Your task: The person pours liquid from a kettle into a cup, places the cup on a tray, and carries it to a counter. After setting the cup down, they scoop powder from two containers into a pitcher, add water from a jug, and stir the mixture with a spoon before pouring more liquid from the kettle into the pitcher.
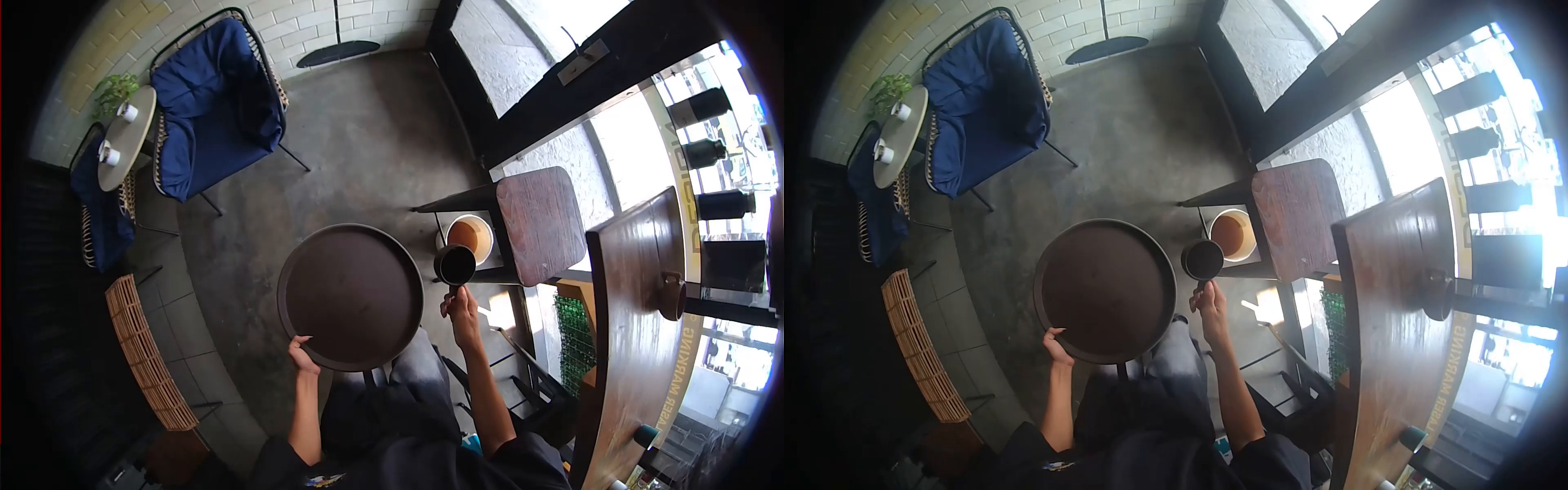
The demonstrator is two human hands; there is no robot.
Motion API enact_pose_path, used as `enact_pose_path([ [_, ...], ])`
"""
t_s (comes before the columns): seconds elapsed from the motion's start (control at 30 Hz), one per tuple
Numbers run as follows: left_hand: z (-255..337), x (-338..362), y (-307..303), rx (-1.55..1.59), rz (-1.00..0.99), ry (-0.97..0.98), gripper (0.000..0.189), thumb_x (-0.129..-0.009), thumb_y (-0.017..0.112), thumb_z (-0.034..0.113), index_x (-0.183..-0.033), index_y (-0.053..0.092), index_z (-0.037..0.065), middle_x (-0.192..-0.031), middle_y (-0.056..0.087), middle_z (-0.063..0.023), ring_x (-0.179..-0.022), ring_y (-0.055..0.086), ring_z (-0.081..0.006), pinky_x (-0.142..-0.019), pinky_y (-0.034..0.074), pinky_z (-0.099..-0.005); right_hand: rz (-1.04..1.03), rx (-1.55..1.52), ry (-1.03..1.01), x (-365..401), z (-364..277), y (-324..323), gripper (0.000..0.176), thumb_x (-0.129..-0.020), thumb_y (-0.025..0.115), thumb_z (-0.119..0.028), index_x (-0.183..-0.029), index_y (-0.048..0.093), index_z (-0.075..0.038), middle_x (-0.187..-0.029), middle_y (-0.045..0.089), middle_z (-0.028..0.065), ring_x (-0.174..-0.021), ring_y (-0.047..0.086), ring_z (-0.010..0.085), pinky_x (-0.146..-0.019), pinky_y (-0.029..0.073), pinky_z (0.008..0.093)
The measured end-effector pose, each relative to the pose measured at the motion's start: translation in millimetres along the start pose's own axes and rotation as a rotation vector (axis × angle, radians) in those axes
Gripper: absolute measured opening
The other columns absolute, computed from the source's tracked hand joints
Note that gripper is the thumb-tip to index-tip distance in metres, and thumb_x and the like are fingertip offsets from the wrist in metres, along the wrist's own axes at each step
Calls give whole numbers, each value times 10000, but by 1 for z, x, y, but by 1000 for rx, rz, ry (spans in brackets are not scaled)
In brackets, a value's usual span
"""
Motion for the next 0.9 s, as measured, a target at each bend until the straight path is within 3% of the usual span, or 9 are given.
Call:
enact_pose_path([
  [0.2,17,-25,7,-73,68,-99,292,-681,554,175,-903,616,-3,-955,649,-113,-886,620,-288,-838,495,-367,186,-231,77,-68,80,-28,295,-1007,440,-340,-870,475,-81,-746,468,26,-667,485,147,-622,413,298],
  [0.27,10,-32,9,-96,93,-92,297,-688,555,173,-917,618,-6,-961,648,-115,-893,620,-290,-844,494,-370,368,-299,164,-90,96,-30,274,-1000,459,-332,-887,494,-85,-754,474,31,-707,491,165,-645,411,324],
  [0.47,-30,-45,-11,-101,106,-232,358,-729,551,167,-1025,611,-27,-1031,642,-133,-953,614,-293,-882,485,-378,560,-427,324,-159,188,-101,301,-971,492,-372,-843,499,-99,-713,458,49,-664,504,214,-631,437,333],
  [0.57,-53,-47,-28,-95,123,-259,355,-743,540,171,-1020,620,-37,-1047,643,-142,-967,613,-291,-892,481,-376,655,-444,416,-188,210,-134,311,-957,500,-390,-830,497,-106,-762,435,67,-743,462,218,-688,426,337],
  [0.77,-78,-43,-18,-168,155,-303,352,-771,519,190,-1005,633,-46,-1070,644,-156,-974,611,-284,-903,471,-369,822,-281,653,-233,242,-201,319,-947,486,-388,-950,488,-70,-974,469,126,-933,501,298,-844,431,414],
  [0.83,-85,-42,-17,-155,181,-309,350,-772,519,198,-992,636,-47,-1066,645,-157,-973,612,-283,-903,470,-368,937,-208,730,-242,239,-205,265,-936,479,-325,-821,479,-86,-791,437,91,-781,491,240,-692,454,364],
  [0.9,-92,-42,-14,-138,200,-310,348,-773,519,206,-979,640,-47,-1062,647,-158,-972,613,-282,-902,469,-366,990,-164,751,-247,242,-212,257,-926,488,-316,-825,472,-81,-790,441,99,-735,501,238,-649,463,360],
])
Point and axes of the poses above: each hand's wrist, its own x-axis away from the middle knuckle, its own y-axis out of the palm, z = x × y, the point moved 1 cm from there along -x, towards the middle knuckle
